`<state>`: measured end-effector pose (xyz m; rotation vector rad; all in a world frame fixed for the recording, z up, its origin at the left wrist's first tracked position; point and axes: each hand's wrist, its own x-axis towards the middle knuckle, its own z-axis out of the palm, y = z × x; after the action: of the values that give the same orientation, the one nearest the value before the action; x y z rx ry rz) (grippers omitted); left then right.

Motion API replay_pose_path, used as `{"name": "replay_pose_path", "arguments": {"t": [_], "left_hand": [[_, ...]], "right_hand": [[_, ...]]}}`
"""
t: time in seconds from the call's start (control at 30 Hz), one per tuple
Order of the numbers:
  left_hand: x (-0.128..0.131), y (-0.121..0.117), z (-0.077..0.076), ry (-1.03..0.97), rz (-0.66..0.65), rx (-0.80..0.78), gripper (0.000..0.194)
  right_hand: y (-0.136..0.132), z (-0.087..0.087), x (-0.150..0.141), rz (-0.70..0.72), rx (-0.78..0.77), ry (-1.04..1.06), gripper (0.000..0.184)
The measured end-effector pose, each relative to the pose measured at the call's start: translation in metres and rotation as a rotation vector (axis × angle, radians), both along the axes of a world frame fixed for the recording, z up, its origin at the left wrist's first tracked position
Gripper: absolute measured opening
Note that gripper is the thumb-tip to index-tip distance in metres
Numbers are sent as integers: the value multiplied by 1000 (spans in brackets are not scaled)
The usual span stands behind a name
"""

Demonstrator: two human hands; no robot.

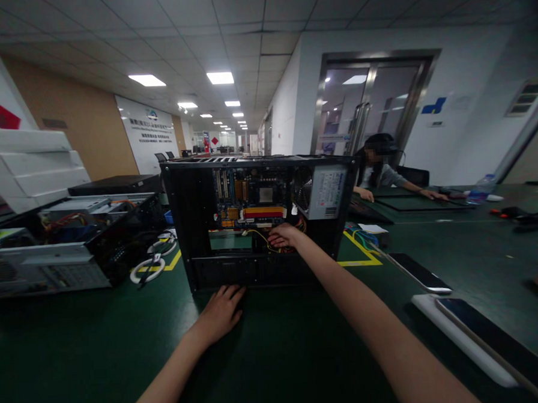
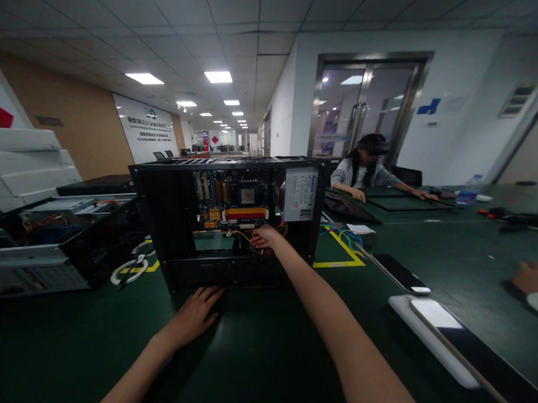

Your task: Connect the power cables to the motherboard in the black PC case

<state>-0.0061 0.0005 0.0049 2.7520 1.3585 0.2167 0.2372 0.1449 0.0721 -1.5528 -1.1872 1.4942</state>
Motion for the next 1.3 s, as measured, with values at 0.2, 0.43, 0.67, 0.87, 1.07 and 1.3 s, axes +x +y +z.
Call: {"name": "replay_pose_path", "arguments": {"t": [0.2,0.43,0.67,0.87,1.07,1.3], "left_hand": [[1,-2,6,0,10,-23,52],[1,-2,5,5,9,-23,53],[0,-1,1,-4,3,-6,53],[0,0,-1,3,6,-8,52],[1,-1,1,2,0,1,53],[2,-3,5,-1,5,-17,52]], "right_hand": [[-1,-8,-14,207,188,-309,13],[5,-18,-18,515,336,-619,9],[10,-21,-19,723,361,-792,30],[12,-26,-17,841,271,-801,47],[7,-20,-15,867,242,-718,47],[1,-16,-13,887,139,-668,39]]}}
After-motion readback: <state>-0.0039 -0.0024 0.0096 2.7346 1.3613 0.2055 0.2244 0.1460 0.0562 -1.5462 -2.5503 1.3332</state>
